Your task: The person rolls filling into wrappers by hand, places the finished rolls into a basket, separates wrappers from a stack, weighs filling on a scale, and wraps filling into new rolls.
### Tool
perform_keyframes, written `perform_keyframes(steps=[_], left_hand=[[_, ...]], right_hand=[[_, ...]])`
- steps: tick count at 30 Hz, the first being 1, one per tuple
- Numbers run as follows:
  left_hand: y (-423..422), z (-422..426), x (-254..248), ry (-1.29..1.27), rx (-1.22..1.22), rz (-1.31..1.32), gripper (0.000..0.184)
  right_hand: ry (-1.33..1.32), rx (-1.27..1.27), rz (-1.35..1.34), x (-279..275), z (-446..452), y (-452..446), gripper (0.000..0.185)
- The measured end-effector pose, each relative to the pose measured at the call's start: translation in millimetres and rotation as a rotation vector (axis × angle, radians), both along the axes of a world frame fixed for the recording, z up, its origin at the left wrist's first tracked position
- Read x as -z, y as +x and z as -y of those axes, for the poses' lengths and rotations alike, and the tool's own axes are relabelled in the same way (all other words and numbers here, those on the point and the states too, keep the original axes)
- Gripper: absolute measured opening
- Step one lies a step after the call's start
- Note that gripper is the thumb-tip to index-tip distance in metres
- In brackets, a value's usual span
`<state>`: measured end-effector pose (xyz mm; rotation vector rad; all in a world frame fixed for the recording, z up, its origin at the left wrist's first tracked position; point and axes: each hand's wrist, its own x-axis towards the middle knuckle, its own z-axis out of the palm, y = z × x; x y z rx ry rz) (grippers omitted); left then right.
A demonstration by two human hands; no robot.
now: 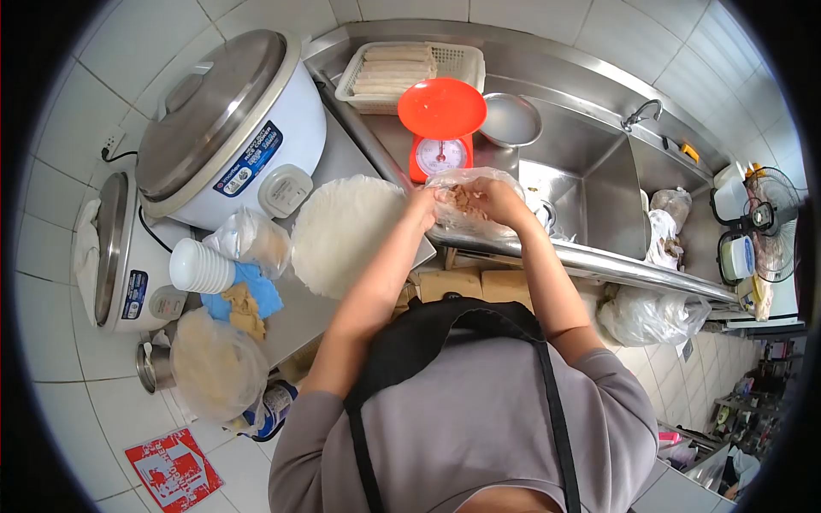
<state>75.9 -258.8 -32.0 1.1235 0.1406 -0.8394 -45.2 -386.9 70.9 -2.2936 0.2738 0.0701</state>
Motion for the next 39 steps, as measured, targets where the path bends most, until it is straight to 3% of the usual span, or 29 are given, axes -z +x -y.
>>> perform_keyframes(steps=[2,5,8,11,18,21,27,33,36,39], left_hand=[[-1,-3,-3,-0.125,0.030,-0.082,0.014],[1,-1,-1,-0.257,0.011,-0.188,0.019],[-6,-2,-25,-0.321,0.025,-0.190,0.033],[-1,-3,-32,-0.446,0.112,-0.206,0.039],[2,-3,-26,-0.693,0.187,-0.266,0.041],[-6,1,-32,-0.529,0.083,-0.163,0.045],[-12,0,-41,-0.473,0.035,-0.140,0.045],[-2,2,-25,-0.477,0.091,-0.118,0.045],[9,2,-17,-0.459,0.250,-0.143,0.040],[16,5,-14,-0.156,0.299,-0.007,0.034]], right_hand=[[0.171,0.017,0.027,10,5,0,0.043],[0.061,-0.127,0.129,26,13,-2,0.056],[0.212,-0.053,0.099,17,6,-3,0.065],[0.333,-0.115,0.271,24,11,2,0.065],[0.637,-0.068,0.100,21,1,9,0.065],[0.697,0.002,0.065,28,-5,16,0.065],[0.708,0.078,0.023,26,-16,22,0.062],[0.707,0.065,0.060,34,-19,30,0.059],[0.719,0.071,-0.094,21,-7,24,0.057],[1.082,0.018,-0.130,40,18,24,0.052]])
